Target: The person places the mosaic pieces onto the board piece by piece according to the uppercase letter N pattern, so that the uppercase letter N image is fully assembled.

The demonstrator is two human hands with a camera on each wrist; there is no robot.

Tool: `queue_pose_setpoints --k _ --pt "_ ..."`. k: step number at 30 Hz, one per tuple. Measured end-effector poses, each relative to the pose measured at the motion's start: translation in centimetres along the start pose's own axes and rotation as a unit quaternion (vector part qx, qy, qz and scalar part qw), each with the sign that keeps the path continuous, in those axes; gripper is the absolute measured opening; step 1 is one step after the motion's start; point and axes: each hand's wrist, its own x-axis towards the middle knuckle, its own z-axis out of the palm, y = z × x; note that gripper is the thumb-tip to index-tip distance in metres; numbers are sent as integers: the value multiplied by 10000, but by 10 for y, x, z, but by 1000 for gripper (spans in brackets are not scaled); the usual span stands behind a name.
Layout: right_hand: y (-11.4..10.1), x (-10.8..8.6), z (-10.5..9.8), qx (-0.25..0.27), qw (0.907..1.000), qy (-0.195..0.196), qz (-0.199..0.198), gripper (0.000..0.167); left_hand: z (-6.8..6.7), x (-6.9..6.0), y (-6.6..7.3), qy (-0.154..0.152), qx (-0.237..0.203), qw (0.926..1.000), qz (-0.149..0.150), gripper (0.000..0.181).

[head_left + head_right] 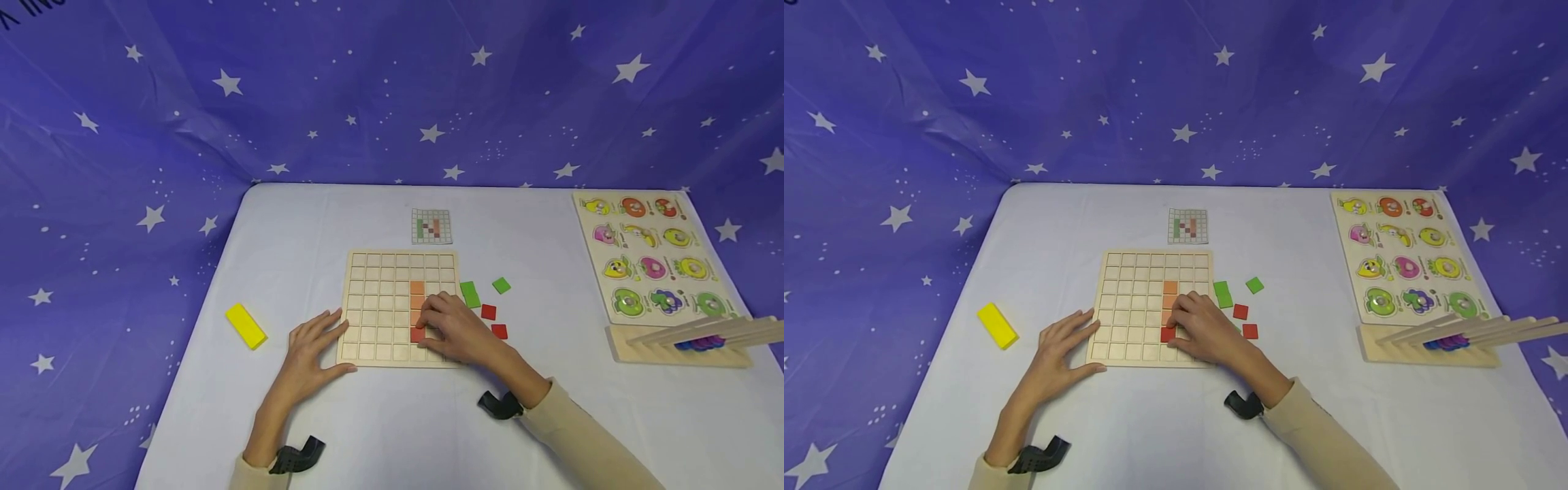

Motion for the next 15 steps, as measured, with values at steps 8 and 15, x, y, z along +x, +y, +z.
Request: queue_pose_setpoints --k 8,15 --pt "1 0 0 11 10000 54 -67 22 0 1 -1 44 -19 10000 40 82" --pt "2 -1 2 -15 9999 67 -83 23 -1 0 1 -72 6 9999 -80 83"
